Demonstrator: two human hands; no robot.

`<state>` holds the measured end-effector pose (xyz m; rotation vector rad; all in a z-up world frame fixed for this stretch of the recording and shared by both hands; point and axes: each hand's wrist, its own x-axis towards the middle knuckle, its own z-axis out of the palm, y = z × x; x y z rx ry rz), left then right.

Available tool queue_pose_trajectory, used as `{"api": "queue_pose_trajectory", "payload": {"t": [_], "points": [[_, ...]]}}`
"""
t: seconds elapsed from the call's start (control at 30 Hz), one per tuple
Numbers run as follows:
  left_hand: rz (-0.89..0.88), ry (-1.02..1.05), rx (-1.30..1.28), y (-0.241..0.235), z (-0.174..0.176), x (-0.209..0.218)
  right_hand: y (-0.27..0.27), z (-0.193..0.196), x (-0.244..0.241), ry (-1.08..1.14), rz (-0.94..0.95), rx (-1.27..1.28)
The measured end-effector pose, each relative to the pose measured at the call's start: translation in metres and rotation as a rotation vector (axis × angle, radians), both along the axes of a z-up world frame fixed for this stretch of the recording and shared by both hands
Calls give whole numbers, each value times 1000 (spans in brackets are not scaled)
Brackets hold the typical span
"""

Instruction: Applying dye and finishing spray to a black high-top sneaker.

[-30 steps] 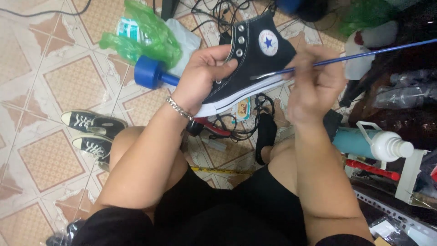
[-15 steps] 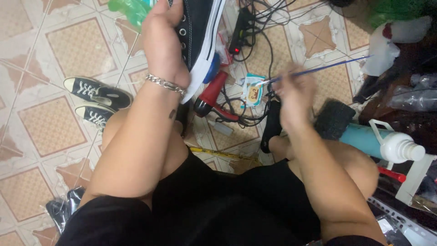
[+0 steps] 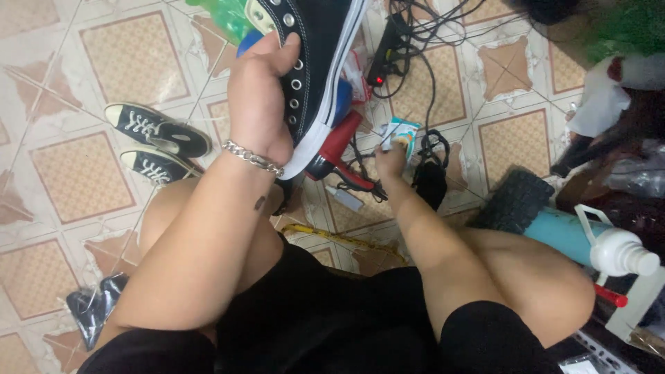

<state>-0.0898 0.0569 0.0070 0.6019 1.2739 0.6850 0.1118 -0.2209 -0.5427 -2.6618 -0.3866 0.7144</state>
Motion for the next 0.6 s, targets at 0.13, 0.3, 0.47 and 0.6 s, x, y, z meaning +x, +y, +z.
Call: {"api": "queue_pose_trajectory", "payload": {"t": [0.13,0.3,0.47,0.6], "points": [[-61,74,7,-1,-5,-2,-8,141,-102,62,53,177],[-36,57,-8,-6,1,0,-102,-31,-176,-185,1189,-345],[61,-185,20,-6,-64,0,-50,27,-180,279,917,-500],[54,-312,37,-7,-64,22,35,334,-162,518,592,-334]]}}
